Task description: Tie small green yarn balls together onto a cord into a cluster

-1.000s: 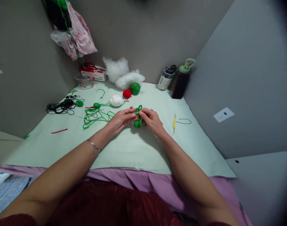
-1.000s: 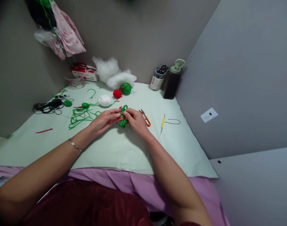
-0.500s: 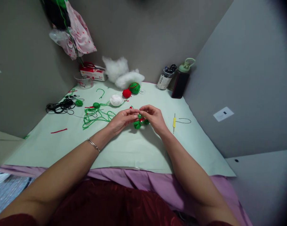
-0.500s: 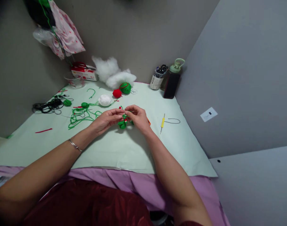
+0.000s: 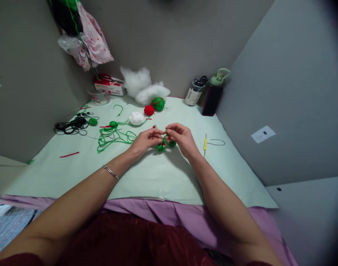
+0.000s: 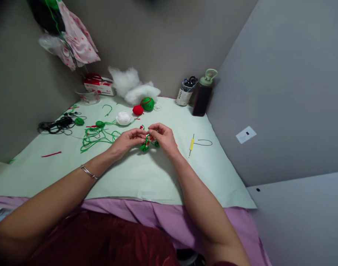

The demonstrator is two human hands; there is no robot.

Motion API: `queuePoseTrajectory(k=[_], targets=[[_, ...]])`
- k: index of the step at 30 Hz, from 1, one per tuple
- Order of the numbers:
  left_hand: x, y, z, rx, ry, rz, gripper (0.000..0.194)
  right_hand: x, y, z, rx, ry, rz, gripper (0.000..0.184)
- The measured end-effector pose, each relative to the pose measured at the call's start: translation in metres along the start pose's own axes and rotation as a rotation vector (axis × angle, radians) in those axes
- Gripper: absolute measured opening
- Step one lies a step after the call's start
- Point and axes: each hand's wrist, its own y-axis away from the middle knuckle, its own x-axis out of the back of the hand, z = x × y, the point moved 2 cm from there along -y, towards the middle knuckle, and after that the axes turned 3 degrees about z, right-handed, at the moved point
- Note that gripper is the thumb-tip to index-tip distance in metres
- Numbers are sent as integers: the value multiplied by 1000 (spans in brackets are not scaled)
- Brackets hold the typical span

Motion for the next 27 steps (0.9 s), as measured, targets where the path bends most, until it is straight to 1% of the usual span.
queuePoseTrajectory(k=[4,7,11,14,18,20,24,27], targets=[[1,1,2,-9,-55,-13,37,0,0,-1,5,31,12,25],[2,2,8,8,11,6,37,1,1,-1,-4,64,33,25],[2,5,17,18,95,25,35,2,1,-1,-35,103,29,31],[2,6,21,5,121,42,34,1,3,0,-54,159,-30,33],[4,6,24,-36,155,109,32,-3,5,3,-67,231,-187,31],[3,6,24,-53,147,113,33,-5,7,4,-68,258,-224,30],[-1,7,22,-56,120,102,34,-7,7,2,-32,275,-201,25],[-5,7,17,0,93,85,33,-5,5,0,-35,207,-136,27]])
